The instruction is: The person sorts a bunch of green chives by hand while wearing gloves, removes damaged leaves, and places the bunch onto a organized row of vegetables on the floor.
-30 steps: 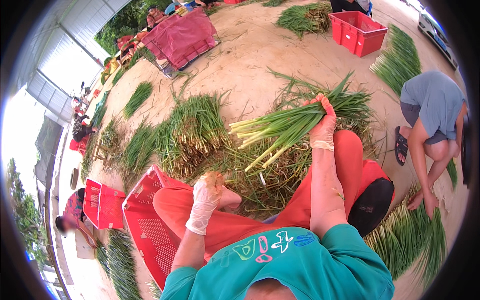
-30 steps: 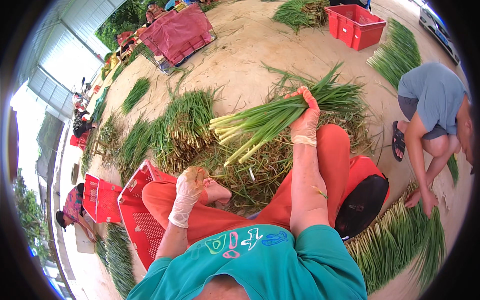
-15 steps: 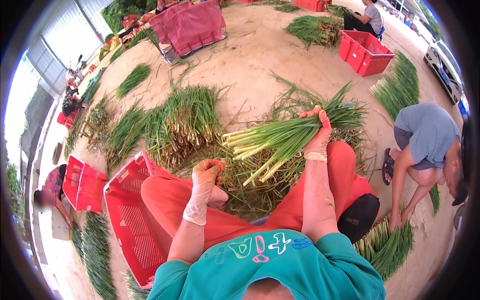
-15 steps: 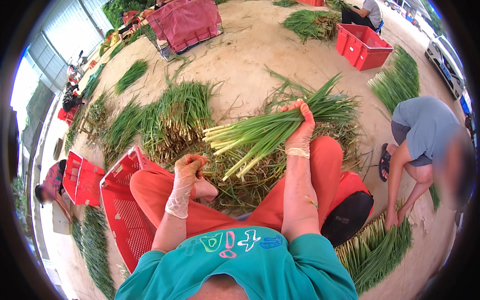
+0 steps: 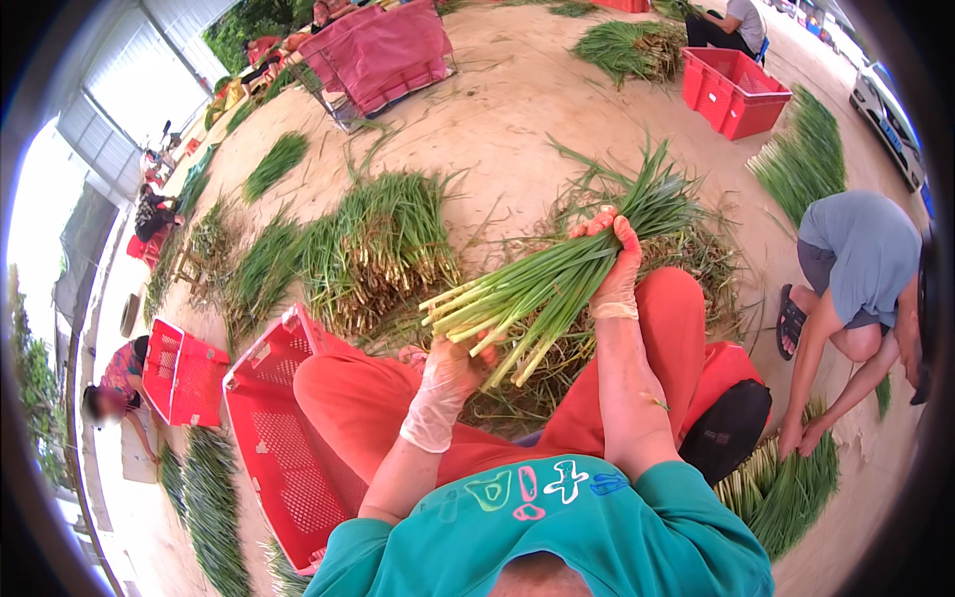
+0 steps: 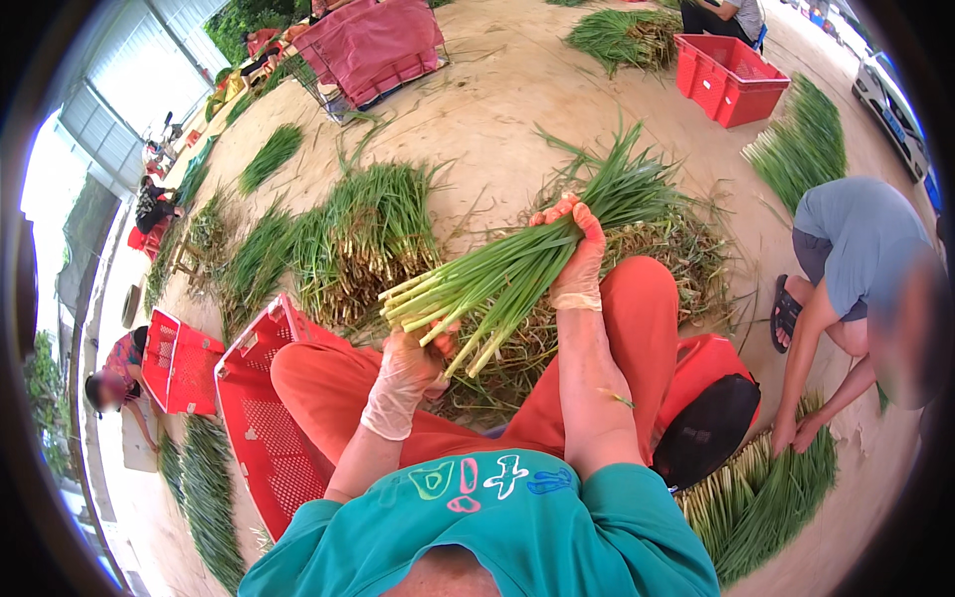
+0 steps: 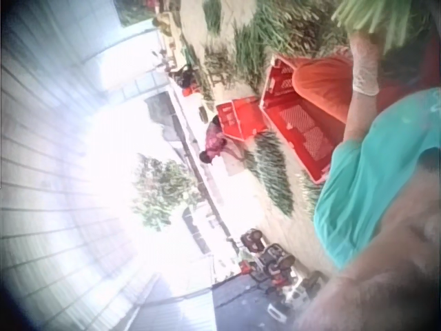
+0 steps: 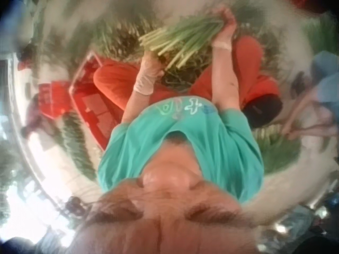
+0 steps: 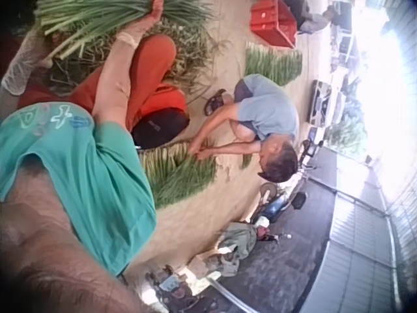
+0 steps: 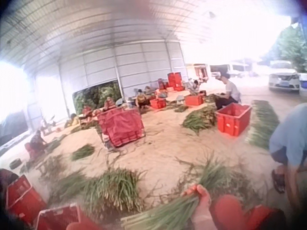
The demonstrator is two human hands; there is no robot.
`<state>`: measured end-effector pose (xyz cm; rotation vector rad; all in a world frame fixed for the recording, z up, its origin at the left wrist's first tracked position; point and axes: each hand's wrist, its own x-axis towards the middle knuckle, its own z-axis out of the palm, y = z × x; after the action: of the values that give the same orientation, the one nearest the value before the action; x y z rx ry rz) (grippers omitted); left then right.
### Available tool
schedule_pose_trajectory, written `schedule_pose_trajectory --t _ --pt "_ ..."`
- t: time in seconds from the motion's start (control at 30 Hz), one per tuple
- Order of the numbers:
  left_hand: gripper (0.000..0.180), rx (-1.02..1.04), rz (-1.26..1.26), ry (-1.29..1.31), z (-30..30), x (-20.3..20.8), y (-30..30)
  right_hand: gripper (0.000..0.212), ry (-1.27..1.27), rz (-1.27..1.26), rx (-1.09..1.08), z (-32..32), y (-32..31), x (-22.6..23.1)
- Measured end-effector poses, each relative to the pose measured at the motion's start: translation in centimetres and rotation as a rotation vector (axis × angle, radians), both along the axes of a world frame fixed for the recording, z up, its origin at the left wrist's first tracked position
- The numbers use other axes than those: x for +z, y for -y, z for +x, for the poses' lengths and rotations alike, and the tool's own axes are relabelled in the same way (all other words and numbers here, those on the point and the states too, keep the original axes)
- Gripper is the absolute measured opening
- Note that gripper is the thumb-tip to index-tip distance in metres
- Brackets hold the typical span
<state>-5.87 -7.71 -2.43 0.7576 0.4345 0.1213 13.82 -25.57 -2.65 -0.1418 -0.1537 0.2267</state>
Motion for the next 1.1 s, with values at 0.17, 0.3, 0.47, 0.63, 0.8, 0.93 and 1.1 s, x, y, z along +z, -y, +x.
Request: schedule_pose_trajectory --t 0.17,0.3,0.47,0.63,0.8,0.93,1.1 --pt "0.007 0.095 0.090 0.246 -4.0 0.8 -5.2 0.027 0.059 0.081 -0.026 1.0 1.5 -0.4" --pt "0.008 0.151 0.992 0.156 -3.9 3.7 -3.8 0.026 0.140 0.018 -0.010 0.7 1.7 -0.6" --pt "0.015 -0.011 1.801 0.056 -1.9 4.3 -0.5 0.024 0.161 -0.036 0.048 -0.2 1.0 0.3" --pt "0.013 -0.071 1.763 0.141 -0.1 3.1 0.2 0.025 0.202 -0.132 0.026 -0.8 0.9 0.7" --pt "0.013 -0.039 1.649 0.100 1.0 1.6 0.3 0.027 0.205 -0.141 0.002 -0.8 0.5 0.5" --pt "0.007 0.017 1.801 0.170 1.2 0.8 0.5 0.028 0.219 -0.124 0.027 -0.7 0.6 0.3" --pt "0.007 0.007 1.701 0.169 0.7 0.9 0.5 0.025 0.176 -0.165 0.029 -0.8 0.9 1.0"
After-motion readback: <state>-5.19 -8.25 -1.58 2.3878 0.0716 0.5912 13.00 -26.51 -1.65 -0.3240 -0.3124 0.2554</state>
